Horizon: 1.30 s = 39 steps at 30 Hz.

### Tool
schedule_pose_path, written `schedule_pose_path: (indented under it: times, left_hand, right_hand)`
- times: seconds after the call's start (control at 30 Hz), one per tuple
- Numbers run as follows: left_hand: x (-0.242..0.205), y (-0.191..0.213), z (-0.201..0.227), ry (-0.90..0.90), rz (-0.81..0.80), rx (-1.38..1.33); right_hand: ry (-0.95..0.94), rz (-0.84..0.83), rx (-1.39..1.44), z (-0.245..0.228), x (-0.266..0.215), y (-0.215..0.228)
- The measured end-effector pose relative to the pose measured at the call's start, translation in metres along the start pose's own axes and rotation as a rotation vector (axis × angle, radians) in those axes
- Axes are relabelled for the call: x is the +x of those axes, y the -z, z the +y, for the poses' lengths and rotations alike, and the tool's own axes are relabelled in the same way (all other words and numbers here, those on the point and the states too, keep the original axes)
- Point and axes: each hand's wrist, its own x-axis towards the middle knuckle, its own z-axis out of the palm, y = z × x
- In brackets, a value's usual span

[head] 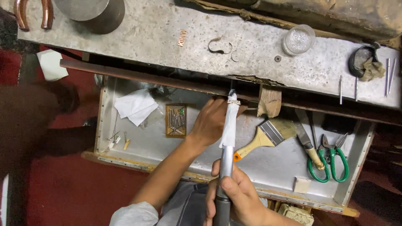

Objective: A jeweler shapes a metal ring by wrapping it in protective paper and hammering it onto a ring mandrel at a workbench.

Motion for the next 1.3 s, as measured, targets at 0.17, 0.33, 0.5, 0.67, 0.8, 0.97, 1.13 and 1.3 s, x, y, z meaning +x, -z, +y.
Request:
schedule_pose_path:
  times: [0.17, 0.33, 0.5, 0.67, 0.8, 0.97, 1.13, 1.3]
  left_hand:
    - [0.008, 0.011, 0.01, 0.101, 0.019, -0.22]
    - [0.016, 0.036, 0.023, 0.451, 0.074, -0.691]
    - [0.012, 0.032, 0.021, 1.21, -0.031, -2.069]
    - [0.024, 0.033, 0.022, 1.196, -0.036, -1.994]
    - [0.032, 0.044, 0.025, 1.177, -0.05, -1.851]
    - [0.04, 0.056, 0.027, 1.185, -0.12, -1.703]
    - [0.042, 0.059, 0.028, 1.157, -0.144, -1.65]
    - [0.044, 0.06, 0.03, 1.166, -0.14, -1.592]
  right_hand:
    - [0.037, -0.139, -0.145, 0.001, 0.007, 0.007]
    - [-0.007, -0.087, -0.254, -0.001, 0.008, 0.02]
    - [0.081, -0.148, -0.326, -0.001, 0.01, 0.028]
    - [-0.044, 0.037, -0.311, 0.004, 0.003, 0.036]
    - [-0.067, 0.087, -0.322, 0.007, -0.001, 0.041]
    - [-0.059, 0.116, -0.397, 0.006, 0.0, 0.04]
    - [-0.021, 0.075, -0.36, 0.002, 0.002, 0.037]
    - [0.019, 0.002, -0.284, 0.005, 0.002, 0.041]
